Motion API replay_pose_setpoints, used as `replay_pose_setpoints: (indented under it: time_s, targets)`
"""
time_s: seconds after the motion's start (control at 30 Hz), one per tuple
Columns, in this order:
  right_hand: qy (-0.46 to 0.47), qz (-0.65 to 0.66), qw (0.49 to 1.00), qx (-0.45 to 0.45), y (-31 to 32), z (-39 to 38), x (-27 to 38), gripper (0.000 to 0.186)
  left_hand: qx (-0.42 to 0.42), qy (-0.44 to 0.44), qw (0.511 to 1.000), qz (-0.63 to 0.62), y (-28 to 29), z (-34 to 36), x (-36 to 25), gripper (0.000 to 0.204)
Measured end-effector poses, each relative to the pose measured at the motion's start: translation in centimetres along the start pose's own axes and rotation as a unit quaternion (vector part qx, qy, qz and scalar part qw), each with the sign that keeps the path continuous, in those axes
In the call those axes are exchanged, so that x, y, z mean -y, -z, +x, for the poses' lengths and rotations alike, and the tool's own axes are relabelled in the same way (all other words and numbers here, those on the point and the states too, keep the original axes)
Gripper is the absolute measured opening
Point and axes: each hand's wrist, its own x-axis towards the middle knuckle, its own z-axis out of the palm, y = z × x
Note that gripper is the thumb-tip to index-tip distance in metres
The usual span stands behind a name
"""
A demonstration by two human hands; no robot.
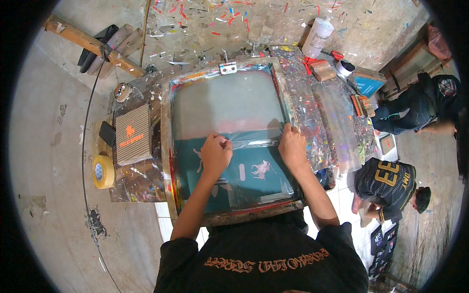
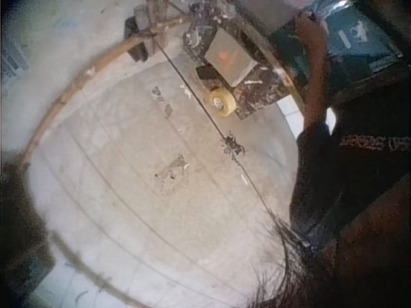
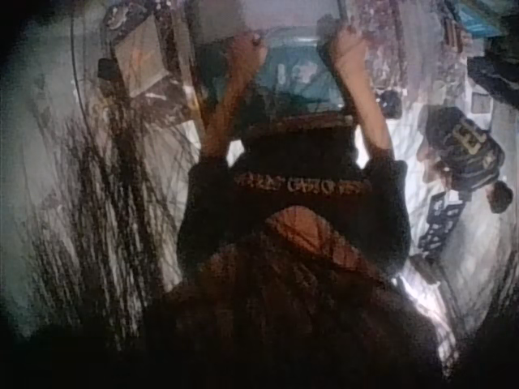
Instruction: The person secures a stencil onto a screen printing frame using tape, then wipes the surface with a cloth. They also handle a spray bottle and a transparent sheet, cleaning the work area.
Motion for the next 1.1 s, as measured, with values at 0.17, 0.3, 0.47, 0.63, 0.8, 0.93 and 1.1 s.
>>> replay_pose_setpoints:
  time_s: [0.17, 0.3, 0.47, 0.63, 0.8, 0.93, 1.1]
  targets:
    - [0.004, -0.005, 1.000, 0.021, 0.3, 0.0, 0.2, 0.014, 0.036, 0.032, 0.998, 0.044, -0.6, 0.7, 1.2, 0.014]
    - [0.000, -0.006, 1.000, 0.023, 0.4, 0.1, 0.4, 0.015, 0.032, 0.043, 0.996, 0.069, -0.5, 0.7, 0.6, 0.016]
    - [0.009, -0.013, 0.999, 0.034, -0.1, 0.2, 0.0, 0.018, 0.053, 0.061, 0.994, 0.074, -0.3, 1.1, 0.3, 0.017]
    - [0.014, -0.025, 0.999, 0.030, 0.0, 0.4, 0.1, 0.016, 0.059, 0.038, 0.993, 0.092, -0.5, 1.3, 0.4, 0.018]
    - [0.020, -0.081, 0.992, 0.092, 1.0, 1.1, 0.8, 0.020, 0.063, 0.045, 0.990, 0.115, -0.8, 1.6, -0.1, 0.020]
    - [0.034, -0.140, 0.984, 0.106, 1.5, 2.2, 1.1, 0.024, 0.049, 0.064, 0.990, 0.118, -1.3, 2.0, 0.4, 0.024]
    - [-0.016, -0.185, 0.975, 0.121, 1.9, 4.2, 0.4, 0.033, 0.104, 0.099, 0.975, 0.169, 0.8, 2.7, -0.7, 0.031]
